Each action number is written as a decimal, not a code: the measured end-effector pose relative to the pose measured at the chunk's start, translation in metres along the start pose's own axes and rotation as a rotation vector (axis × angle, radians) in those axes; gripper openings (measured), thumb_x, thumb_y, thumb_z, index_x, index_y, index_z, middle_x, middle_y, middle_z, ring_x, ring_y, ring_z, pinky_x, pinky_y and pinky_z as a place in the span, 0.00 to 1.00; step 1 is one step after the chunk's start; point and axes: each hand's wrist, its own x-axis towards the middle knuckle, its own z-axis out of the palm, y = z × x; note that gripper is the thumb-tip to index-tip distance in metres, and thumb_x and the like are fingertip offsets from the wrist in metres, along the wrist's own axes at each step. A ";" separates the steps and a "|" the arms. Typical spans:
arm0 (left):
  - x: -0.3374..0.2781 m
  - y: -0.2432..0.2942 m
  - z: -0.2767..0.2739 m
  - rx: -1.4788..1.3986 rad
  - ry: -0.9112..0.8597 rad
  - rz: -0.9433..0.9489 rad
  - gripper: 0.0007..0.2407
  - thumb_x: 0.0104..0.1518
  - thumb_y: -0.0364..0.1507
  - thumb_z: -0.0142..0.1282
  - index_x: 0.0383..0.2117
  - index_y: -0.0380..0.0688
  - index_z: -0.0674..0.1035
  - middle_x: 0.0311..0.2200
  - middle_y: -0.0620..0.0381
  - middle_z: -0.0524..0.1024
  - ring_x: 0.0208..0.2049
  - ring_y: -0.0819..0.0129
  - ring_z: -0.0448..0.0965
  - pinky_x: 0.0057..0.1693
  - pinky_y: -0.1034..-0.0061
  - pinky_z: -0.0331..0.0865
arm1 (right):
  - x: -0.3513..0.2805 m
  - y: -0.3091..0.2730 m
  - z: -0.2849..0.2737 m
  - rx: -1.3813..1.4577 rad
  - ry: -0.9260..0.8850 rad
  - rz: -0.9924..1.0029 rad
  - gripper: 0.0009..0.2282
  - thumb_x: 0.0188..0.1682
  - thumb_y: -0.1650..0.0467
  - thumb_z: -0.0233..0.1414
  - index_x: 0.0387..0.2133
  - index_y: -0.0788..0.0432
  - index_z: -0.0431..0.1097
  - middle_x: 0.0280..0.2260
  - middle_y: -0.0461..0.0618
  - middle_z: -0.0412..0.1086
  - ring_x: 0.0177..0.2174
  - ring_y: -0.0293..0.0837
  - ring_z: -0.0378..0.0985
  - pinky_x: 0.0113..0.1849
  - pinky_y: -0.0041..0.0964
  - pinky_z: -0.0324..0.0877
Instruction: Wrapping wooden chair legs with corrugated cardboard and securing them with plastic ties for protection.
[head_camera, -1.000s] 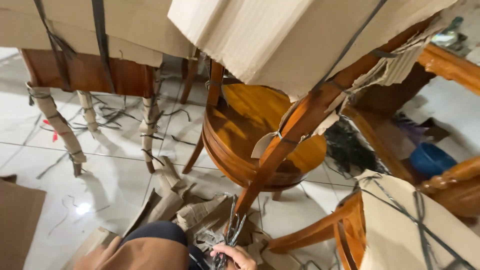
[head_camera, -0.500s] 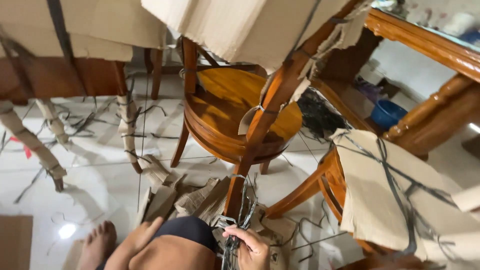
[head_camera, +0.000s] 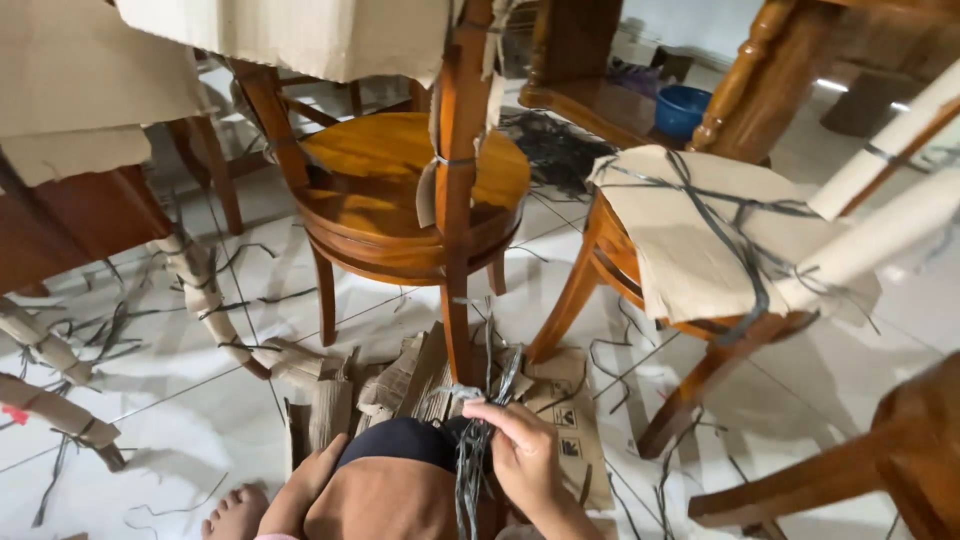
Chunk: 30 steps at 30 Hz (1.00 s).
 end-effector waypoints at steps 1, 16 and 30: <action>-0.013 0.006 -0.003 0.017 -0.028 0.018 0.33 0.60 0.50 0.37 0.59 0.30 0.73 0.64 0.41 0.69 0.68 0.50 0.65 0.71 0.64 0.56 | -0.002 -0.004 -0.002 -0.031 0.007 -0.009 0.20 0.35 0.88 0.47 0.36 0.62 0.79 0.35 0.49 0.82 0.25 0.37 0.80 0.29 0.25 0.74; -0.192 0.026 -0.056 0.402 0.128 -0.113 0.43 0.52 0.72 0.19 0.69 0.63 0.65 0.70 0.48 0.60 0.71 0.46 0.55 0.72 0.55 0.51 | -0.025 -0.027 0.013 0.040 0.041 -0.090 0.20 0.42 0.86 0.46 0.33 0.54 0.84 0.31 0.49 0.82 0.38 0.51 0.84 0.44 0.42 0.75; -0.183 0.077 -0.016 -0.022 0.005 0.137 0.45 0.49 0.68 0.45 0.70 0.54 0.64 0.70 0.42 0.59 0.71 0.43 0.54 0.73 0.52 0.46 | -0.010 -0.069 -0.031 0.063 -0.155 -0.078 0.21 0.43 0.87 0.43 0.37 0.58 0.82 0.28 0.59 0.80 0.28 0.55 0.81 0.34 0.44 0.76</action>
